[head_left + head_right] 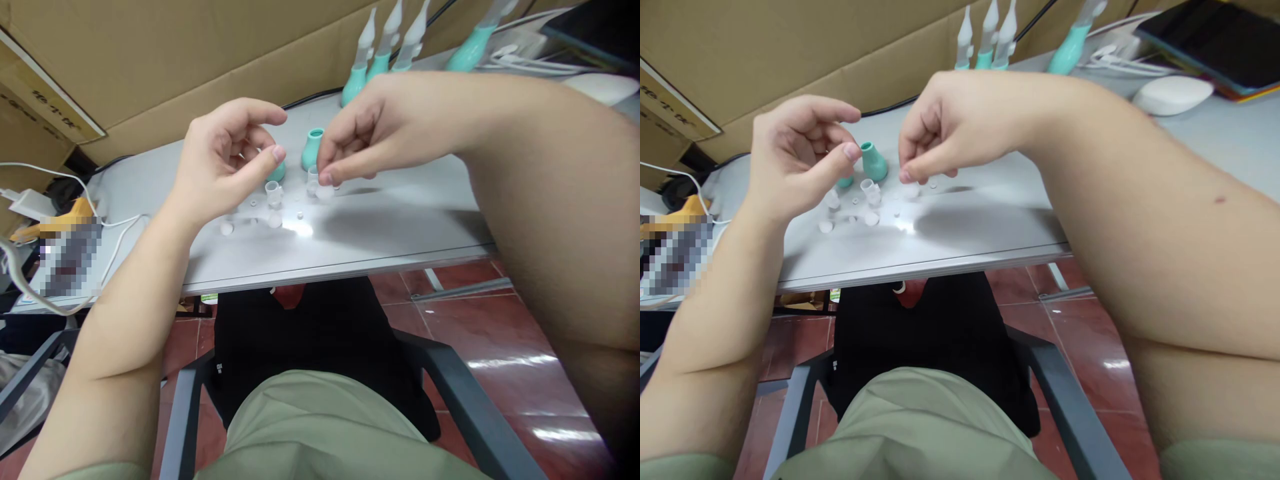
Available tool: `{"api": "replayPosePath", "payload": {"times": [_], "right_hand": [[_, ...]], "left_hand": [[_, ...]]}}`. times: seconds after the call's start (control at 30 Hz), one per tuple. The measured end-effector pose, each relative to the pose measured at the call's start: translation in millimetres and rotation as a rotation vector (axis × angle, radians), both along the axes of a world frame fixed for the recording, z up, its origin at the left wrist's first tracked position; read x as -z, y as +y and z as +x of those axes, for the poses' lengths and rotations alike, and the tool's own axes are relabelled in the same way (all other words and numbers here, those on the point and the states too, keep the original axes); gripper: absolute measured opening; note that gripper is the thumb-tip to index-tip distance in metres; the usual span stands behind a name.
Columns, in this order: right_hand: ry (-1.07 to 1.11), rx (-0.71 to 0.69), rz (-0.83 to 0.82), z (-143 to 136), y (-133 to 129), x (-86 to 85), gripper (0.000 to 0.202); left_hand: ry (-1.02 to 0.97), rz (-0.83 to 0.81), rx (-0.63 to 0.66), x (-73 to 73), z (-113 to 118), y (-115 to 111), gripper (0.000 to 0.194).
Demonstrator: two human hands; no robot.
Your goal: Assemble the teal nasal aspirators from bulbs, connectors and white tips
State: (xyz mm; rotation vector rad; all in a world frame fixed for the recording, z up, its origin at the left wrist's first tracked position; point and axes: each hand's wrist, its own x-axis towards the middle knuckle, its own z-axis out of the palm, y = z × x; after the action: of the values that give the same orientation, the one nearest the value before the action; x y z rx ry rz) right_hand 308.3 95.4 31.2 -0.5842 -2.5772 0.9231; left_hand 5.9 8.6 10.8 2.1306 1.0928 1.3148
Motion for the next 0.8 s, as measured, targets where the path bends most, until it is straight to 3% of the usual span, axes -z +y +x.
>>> {"api": "replayPosePath", "payload": {"times": [0.1, 0.2, 0.3, 0.43, 0.6, 0.7, 0.8], "right_hand": [[0.299, 0.048, -0.038, -10, -24, -7.8, 0.032], [0.43, 0.108, -0.114, -25, -36, -6.7, 0.045], [0.49, 0.15, -0.169, -38, -36, 2.6, 0.051], [0.543, 0.111, -0.227, -50, -31, 15.9, 0.049], [0.729, 0.079, -0.339, -58, -35, 20.4, 0.066], [0.835, 0.088, -0.261, -59, -40, 18.9, 0.073], [0.799, 0.164, -0.161, -60, -48, 15.5, 0.07]], "left_hand": [[-0.064, -0.082, 0.057, 0.4, 3, -2, 0.065], [-0.083, -0.186, 0.032, -2.4, 10, -9, 0.064], [-0.106, -0.229, 0.024, -6.4, 18, -18, 0.054], [-0.188, -0.293, 0.108, -6.7, 22, -23, 0.043], [-0.282, -0.354, 0.155, -3.7, 15, -12, 0.06], [-0.277, -0.342, 0.103, -3.5, 6, -2, 0.049], [-0.263, -0.3, 0.081, -2.2, -1, 4, 0.036]]}}
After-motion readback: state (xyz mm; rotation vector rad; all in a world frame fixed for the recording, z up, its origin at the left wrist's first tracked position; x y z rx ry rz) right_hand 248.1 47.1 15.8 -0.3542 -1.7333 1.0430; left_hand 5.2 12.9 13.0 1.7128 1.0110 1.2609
